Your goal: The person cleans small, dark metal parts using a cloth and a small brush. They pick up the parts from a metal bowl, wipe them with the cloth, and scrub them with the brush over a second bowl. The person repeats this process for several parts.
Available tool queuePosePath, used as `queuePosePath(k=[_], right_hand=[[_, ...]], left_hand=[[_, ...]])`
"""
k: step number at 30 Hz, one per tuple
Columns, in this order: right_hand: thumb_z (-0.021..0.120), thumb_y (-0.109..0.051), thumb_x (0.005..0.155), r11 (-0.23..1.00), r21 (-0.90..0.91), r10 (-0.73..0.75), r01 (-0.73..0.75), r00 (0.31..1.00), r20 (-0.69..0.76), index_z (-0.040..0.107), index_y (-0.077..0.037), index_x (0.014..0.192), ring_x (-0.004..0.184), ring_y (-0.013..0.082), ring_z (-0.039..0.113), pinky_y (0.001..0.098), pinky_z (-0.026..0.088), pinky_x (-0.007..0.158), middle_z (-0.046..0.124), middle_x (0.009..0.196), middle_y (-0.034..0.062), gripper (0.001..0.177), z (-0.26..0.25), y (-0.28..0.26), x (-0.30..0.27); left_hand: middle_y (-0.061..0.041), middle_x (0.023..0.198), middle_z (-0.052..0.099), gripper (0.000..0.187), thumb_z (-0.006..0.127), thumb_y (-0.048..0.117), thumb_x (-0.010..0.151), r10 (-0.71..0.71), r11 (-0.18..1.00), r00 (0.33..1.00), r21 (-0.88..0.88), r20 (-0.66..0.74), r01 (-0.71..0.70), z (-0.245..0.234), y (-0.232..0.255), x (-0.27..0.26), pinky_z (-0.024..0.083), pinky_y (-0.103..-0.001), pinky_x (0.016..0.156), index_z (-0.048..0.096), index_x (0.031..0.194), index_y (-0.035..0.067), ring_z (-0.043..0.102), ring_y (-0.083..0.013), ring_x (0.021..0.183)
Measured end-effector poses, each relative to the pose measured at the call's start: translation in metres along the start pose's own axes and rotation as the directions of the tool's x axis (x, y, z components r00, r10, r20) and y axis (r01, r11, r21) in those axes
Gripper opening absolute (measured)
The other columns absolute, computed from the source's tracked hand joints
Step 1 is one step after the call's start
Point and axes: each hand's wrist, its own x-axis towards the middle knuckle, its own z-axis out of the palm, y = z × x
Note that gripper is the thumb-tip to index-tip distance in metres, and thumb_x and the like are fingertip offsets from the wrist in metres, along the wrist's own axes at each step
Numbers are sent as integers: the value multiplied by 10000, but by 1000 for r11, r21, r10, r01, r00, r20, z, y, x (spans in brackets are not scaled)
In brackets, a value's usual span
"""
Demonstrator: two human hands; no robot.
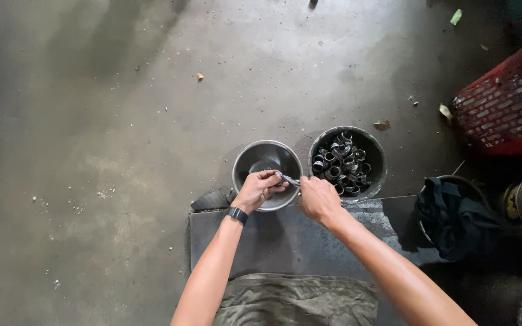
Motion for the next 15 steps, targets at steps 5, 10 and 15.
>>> queuePosePath(k=[5,10,15], right_hand=[[642,-172,814,989,-71,143,-132,972,184,747,-51,917,902,410,741,512,597,808,749,936,233,191,-5,4,-3],[684,-286,853,987,-91,151,-130,947,283,769,-116,1035,891,388,759,508,611,806,769,937,193,263,16,12,-3],[706,-269,877,990,-56,143,-132,915,377,773,-90,1159,820,349,775,477,623,779,787,897,189,340,46,18,-9]], left_hand=[[-132,843,778,140,773,102,846,22,721,992,689,-126,71,-3,23,10,657,-318,701,770,904,-25,769,-188,734],[-103,756,750,356,851,381,665,133,-127,987,987,-86,103,0,34,59,593,-383,691,786,782,51,741,-224,703],[-218,1099,751,271,630,149,788,208,-113,949,958,-236,263,54,36,42,621,-466,899,806,976,64,754,-333,1030]])
